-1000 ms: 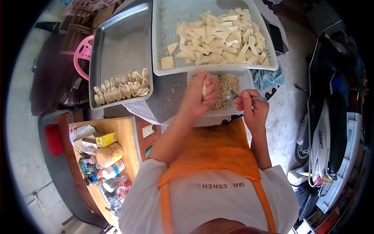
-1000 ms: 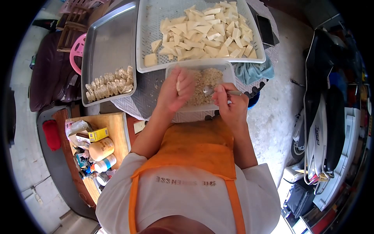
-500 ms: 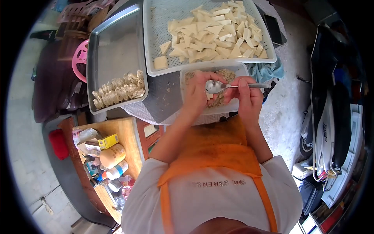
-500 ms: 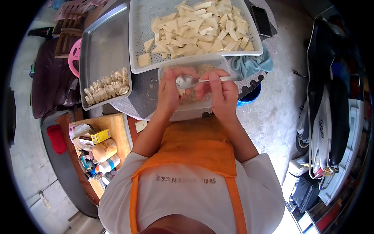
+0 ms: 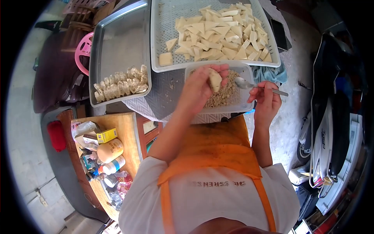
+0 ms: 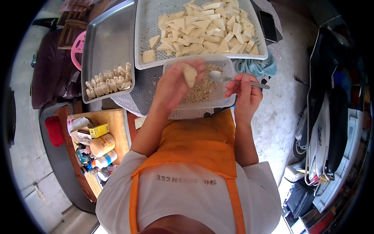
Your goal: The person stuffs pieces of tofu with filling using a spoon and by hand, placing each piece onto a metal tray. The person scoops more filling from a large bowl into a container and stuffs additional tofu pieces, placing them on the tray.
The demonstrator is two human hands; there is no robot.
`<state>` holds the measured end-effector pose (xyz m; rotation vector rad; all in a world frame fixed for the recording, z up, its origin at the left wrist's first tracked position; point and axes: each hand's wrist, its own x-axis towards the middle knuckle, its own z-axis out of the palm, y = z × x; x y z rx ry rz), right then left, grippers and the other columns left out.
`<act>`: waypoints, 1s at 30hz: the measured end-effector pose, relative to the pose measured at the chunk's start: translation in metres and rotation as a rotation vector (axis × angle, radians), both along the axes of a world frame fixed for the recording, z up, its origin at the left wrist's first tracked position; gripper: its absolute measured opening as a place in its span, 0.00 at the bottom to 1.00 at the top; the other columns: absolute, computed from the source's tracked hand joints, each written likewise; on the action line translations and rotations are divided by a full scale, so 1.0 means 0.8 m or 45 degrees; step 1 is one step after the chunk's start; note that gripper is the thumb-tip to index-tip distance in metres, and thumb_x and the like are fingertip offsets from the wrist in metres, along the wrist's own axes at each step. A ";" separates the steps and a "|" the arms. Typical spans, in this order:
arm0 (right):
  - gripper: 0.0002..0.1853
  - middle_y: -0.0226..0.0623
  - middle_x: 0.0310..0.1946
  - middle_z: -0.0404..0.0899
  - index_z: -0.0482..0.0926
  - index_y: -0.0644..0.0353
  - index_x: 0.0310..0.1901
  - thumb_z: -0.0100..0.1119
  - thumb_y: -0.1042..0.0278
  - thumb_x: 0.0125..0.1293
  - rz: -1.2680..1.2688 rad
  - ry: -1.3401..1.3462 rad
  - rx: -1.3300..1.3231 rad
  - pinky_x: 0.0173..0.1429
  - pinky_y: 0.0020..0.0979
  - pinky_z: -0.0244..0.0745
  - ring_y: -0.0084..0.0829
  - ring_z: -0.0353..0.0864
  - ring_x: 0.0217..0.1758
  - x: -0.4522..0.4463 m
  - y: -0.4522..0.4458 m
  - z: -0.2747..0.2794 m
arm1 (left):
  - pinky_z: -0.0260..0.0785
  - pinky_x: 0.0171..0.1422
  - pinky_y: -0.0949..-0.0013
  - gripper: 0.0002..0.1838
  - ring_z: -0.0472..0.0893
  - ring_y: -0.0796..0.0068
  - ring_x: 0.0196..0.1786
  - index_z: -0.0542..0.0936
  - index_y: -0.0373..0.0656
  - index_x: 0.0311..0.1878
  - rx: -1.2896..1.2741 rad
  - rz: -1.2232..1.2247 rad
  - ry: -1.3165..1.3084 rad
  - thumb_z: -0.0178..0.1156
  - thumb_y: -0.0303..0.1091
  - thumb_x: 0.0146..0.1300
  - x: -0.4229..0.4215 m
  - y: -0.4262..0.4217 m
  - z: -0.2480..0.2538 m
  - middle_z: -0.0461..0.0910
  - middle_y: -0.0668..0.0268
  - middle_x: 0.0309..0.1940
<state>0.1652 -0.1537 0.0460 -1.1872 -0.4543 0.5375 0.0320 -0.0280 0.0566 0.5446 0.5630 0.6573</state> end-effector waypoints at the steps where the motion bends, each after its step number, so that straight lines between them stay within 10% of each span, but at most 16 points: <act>1: 0.12 0.40 0.22 0.77 0.73 0.66 0.36 0.44 0.67 0.72 -0.008 -0.005 -0.006 0.23 0.24 0.72 0.26 0.74 0.17 0.001 0.000 0.000 | 0.74 0.45 0.68 0.14 0.75 0.72 0.33 0.71 0.38 0.50 0.018 -0.039 0.037 0.42 0.36 0.72 -0.003 0.001 0.005 0.74 0.62 0.31; 6: 0.12 0.39 0.22 0.77 0.73 0.66 0.36 0.43 0.67 0.72 0.020 -0.018 0.022 0.23 0.23 0.72 0.25 0.73 0.17 -0.001 -0.002 -0.001 | 0.71 0.50 0.67 0.15 0.73 0.72 0.40 0.73 0.42 0.48 -0.011 -0.142 -0.047 0.46 0.43 0.71 -0.014 0.008 -0.009 0.72 0.65 0.35; 15: 0.11 0.36 0.22 0.78 0.74 0.65 0.35 0.46 0.67 0.71 0.107 -0.135 -0.158 0.24 0.21 0.71 0.21 0.74 0.18 -0.011 -0.003 0.000 | 0.43 0.14 0.77 0.21 0.56 0.82 0.17 0.63 0.48 0.24 -0.029 -0.312 -0.033 0.40 0.48 0.72 -0.021 0.009 -0.019 0.59 0.72 0.17; 24: 0.13 0.39 0.23 0.79 0.75 0.66 0.35 0.46 0.65 0.71 0.325 0.182 -0.252 0.26 0.25 0.74 0.24 0.76 0.19 -0.039 0.021 0.010 | 0.64 0.59 0.69 0.05 0.74 0.74 0.48 0.68 0.42 0.42 0.924 -0.119 0.302 0.47 0.33 0.68 -0.016 0.004 -0.018 0.76 0.60 0.48; 30: 0.13 0.39 0.22 0.78 0.74 0.65 0.35 0.45 0.65 0.71 0.107 0.036 -0.112 0.25 0.25 0.74 0.25 0.75 0.18 -0.010 0.016 0.010 | 0.68 0.55 0.69 0.11 0.73 0.78 0.48 0.69 0.40 0.50 0.681 -0.257 0.263 0.51 0.24 0.64 -0.037 0.014 -0.012 0.75 0.64 0.47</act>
